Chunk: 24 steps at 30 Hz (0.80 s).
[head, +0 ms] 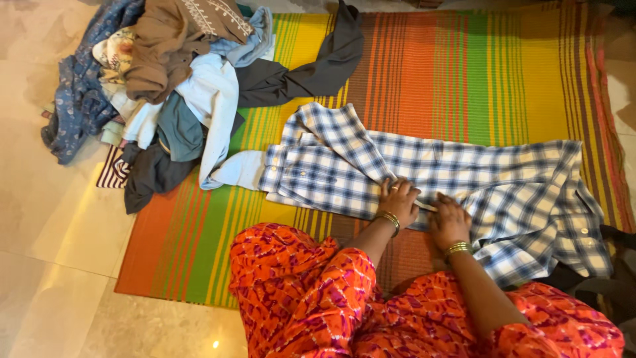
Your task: The person buttons a plaid shirt, lays it flat on a mat, and folds the sleeves and bottom section inward by hand.
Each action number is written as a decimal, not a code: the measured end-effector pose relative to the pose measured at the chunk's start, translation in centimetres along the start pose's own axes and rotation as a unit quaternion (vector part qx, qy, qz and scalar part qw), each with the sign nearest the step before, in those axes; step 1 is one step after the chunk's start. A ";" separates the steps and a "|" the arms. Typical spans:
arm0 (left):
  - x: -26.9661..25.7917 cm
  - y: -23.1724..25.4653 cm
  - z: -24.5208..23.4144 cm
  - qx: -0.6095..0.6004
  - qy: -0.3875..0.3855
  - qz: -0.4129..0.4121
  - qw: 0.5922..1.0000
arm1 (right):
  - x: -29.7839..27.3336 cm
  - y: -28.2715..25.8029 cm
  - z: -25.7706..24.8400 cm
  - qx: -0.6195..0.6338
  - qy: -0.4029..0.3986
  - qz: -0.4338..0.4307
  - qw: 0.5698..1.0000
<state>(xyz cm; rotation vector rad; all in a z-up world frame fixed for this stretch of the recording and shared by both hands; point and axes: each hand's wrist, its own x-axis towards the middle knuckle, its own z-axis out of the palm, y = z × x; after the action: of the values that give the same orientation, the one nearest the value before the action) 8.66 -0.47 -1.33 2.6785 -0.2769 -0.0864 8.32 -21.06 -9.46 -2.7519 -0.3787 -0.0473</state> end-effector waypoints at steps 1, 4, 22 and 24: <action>0.3 -0.3 -1.0 0.045 -0.048 0.032 0.997 | 0.1 0.3 0.2 0.011 0.004 0.018 1.000; 1.5 -2.0 -4.4 0.158 -0.166 0.105 0.968 | -0.3 0.9 0.4 0.046 0.064 -0.027 0.997; -5.7 -25.6 -16.1 0.240 0.074 -0.182 0.951 | -0.7 -0.4 -0.3 -0.021 0.113 0.055 0.992; -6.6 -25.2 -16.4 0.215 0.101 -0.197 0.951 | -0.6 -0.3 -0.9 -0.034 0.135 0.056 0.989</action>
<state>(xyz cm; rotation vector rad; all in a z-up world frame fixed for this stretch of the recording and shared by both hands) 8.53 30.09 2.56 3.1060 0.3465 0.1430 7.70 -21.26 -8.57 -2.7769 -0.1513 -0.4060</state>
